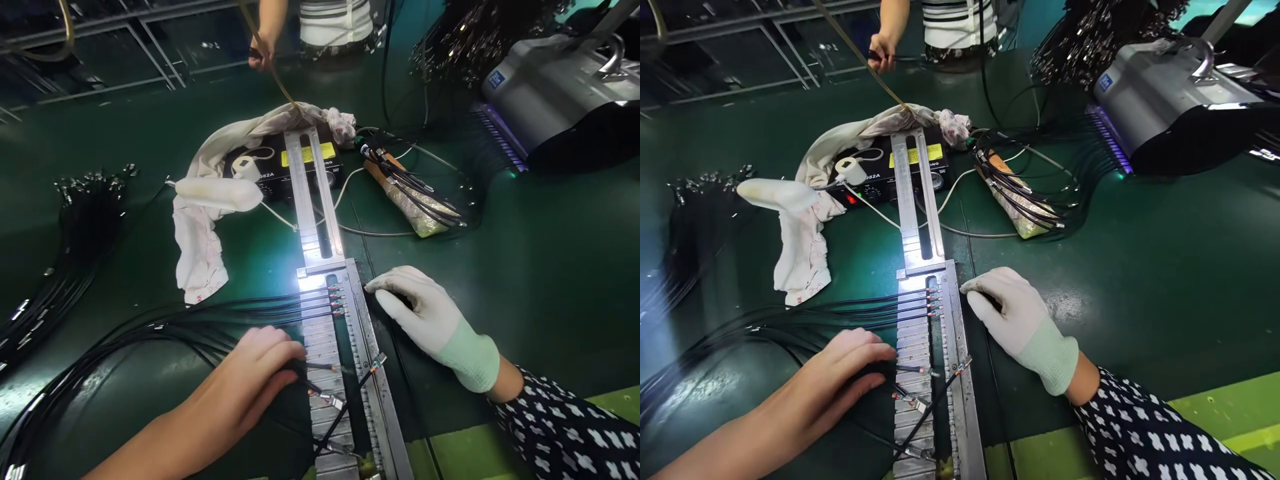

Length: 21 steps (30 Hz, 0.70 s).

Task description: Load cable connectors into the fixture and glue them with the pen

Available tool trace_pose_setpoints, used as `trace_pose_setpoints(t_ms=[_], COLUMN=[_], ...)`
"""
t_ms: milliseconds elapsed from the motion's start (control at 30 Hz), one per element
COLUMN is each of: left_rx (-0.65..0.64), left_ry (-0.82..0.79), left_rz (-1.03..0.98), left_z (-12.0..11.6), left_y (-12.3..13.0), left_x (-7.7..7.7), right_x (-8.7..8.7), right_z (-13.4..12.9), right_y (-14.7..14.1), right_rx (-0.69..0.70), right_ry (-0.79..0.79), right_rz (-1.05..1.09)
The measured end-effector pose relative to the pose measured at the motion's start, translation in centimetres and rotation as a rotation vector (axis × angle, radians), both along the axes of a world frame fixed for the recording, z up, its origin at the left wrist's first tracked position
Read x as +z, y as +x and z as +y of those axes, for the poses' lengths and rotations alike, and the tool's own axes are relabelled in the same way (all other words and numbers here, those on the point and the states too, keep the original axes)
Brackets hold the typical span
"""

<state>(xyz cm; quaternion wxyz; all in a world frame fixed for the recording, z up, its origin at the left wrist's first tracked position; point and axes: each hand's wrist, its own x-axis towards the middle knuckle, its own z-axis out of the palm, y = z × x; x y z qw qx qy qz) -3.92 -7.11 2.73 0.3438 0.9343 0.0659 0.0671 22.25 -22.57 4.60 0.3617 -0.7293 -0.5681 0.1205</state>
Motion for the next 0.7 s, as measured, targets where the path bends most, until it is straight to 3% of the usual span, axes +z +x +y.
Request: trace_pose_setpoints(t_ms=[100,200,300,400,700], left_rx=[0.037,0.094,0.041,-0.007,-0.024], left_ry=[-0.118,0.03,0.215,0.285,0.171], left_rz=[-0.01,-0.172,-0.252,-0.263,-0.288], left_z=[0.3,0.6,1.0,1.5,2.1], left_y=[0.0,0.5,1.2,1.5,2.3], left_x=[0.0,-0.2,-0.4,-0.7,-1.1], right_x=[0.0,0.0,0.0,0.0,0.4], right_z=[0.0,0.0,-0.1,-0.1,-0.1], right_y=[0.1,0.1,0.1,0.0,-0.1], right_rx=[-0.001,-0.003,0.005,0.007,-0.013], right_ry=[0.0,-0.003,-0.009,-0.004,-0.02], right_rz=[0.003,0.017,0.03,0.031,0.031])
